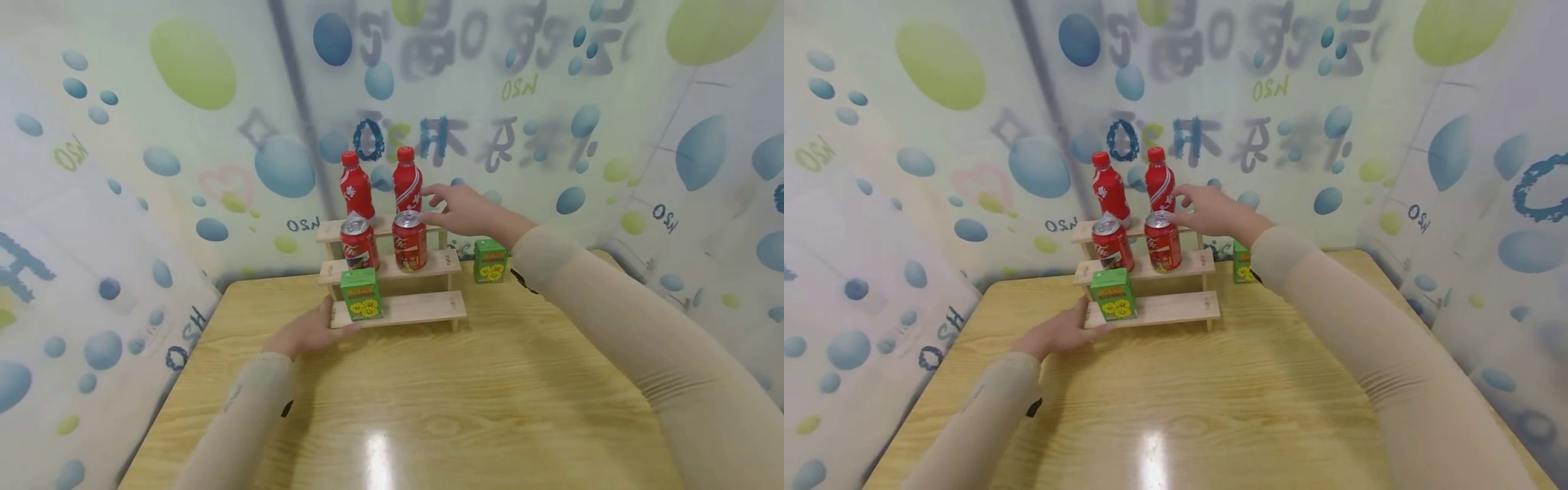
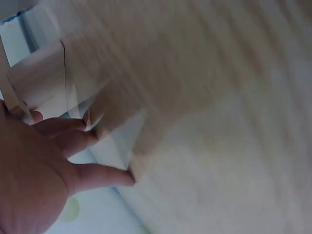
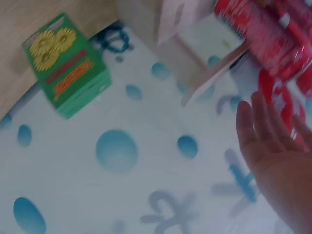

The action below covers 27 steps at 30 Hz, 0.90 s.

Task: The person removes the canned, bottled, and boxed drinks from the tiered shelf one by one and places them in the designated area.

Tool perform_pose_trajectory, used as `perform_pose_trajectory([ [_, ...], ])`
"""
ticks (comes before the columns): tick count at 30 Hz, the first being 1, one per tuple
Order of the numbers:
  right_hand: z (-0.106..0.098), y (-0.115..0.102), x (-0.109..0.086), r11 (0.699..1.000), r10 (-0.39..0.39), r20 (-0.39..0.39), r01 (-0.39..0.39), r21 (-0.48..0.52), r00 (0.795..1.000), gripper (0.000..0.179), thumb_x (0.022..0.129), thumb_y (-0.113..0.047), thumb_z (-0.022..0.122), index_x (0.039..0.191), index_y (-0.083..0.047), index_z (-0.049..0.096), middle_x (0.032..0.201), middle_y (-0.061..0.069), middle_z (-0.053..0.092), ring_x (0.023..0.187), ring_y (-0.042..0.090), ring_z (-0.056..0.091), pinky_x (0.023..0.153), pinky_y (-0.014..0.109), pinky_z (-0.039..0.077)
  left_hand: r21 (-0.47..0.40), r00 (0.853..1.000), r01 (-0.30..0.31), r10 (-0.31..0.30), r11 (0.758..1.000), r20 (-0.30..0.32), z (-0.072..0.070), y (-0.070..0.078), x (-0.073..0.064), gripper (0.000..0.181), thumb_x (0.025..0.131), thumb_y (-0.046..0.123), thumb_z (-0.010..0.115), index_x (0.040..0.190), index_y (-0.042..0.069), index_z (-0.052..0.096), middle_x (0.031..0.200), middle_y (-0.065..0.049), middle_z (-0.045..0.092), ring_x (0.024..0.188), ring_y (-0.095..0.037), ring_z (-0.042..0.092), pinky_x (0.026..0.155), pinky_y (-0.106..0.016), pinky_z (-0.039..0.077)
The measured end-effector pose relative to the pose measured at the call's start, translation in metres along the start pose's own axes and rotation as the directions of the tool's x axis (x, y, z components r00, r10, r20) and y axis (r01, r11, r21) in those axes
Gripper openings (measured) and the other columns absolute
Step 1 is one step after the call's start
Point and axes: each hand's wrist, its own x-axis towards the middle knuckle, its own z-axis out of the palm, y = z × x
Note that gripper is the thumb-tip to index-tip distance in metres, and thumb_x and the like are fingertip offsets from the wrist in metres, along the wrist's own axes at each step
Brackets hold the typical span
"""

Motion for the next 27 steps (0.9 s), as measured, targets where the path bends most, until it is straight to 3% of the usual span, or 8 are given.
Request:
perform_pose_trajectory([
  [5, 0.029, -0.017, 0.007, 1.0, -0.001, -0.046, 0.002, 0.021, 0.999, 0.078, 0.102, -0.049, 0.07, 0.162, -0.011, 0.039, 0.148, 0.014, 0.061, 0.129, 0.03, 0.064, 0.11, 0.05, 0.057, 0.003, 0.998, -0.014, 0.015, 1.0, -0.056, 0.008, -0.002, 0.003, 0.136, 0.083, 0.096, 0.051, 0.171, 0.004, 0.004, 0.171, -0.031, 0.029, 0.157, -0.05, 0.036, 0.128, -0.063, 0.034],
  [10, 0.049, -0.019, 0.011, 0.997, 0.013, -0.105, -0.005, 0.074, 0.994, 0.073, 0.1, -0.041, 0.076, 0.157, -0.009, 0.044, 0.149, 0.012, 0.061, 0.135, 0.029, 0.062, 0.115, 0.05, 0.054, 0.004, 0.997, -0.006, 0.007, 1.0, -0.072, 0.01, -0.002, 0.003, 0.133, 0.082, 0.096, 0.052, 0.17, 0.007, 0.008, 0.168, -0.032, 0.035, 0.154, -0.051, 0.041, 0.127, -0.063, 0.036],
  [17, 0.058, -0.016, 0.011, 0.986, 0.085, -0.138, -0.064, 0.153, 0.987, 0.074, 0.099, -0.039, 0.077, 0.157, -0.009, 0.042, 0.149, 0.012, 0.061, 0.136, 0.03, 0.063, 0.115, 0.051, 0.055, 0.01, 0.997, 0.0, 0.001, 1.0, -0.076, 0.009, 0.002, 0.002, 0.134, 0.081, 0.097, 0.051, 0.171, 0.01, 0.004, 0.172, -0.029, 0.03, 0.157, -0.049, 0.036, 0.128, -0.065, 0.033],
  [23, 0.059, -0.014, 0.013, 0.979, 0.097, -0.155, -0.066, 0.193, 0.983, 0.065, 0.096, -0.04, 0.081, 0.147, -0.011, 0.051, 0.142, 0.009, 0.066, 0.129, 0.027, 0.066, 0.111, 0.05, 0.057, 0.001, 0.998, 0.012, -0.012, 1.0, -0.064, 0.01, 0.002, 0.002, 0.135, 0.082, 0.097, 0.05, 0.172, 0.011, -0.002, 0.174, -0.027, 0.025, 0.16, -0.049, 0.03, 0.129, -0.066, 0.03],
  [27, 0.06, -0.013, 0.014, 0.98, 0.099, -0.153, -0.07, 0.188, 0.983, 0.067, 0.096, -0.04, 0.081, 0.148, -0.011, 0.05, 0.143, 0.01, 0.066, 0.131, 0.027, 0.065, 0.112, 0.05, 0.057, 0.002, 0.998, 0.019, -0.019, 1.0, -0.062, 0.011, 0.001, 0.001, 0.137, 0.081, 0.099, 0.049, 0.172, 0.011, -0.004, 0.174, -0.028, 0.025, 0.16, -0.05, 0.03, 0.129, -0.067, 0.03],
])
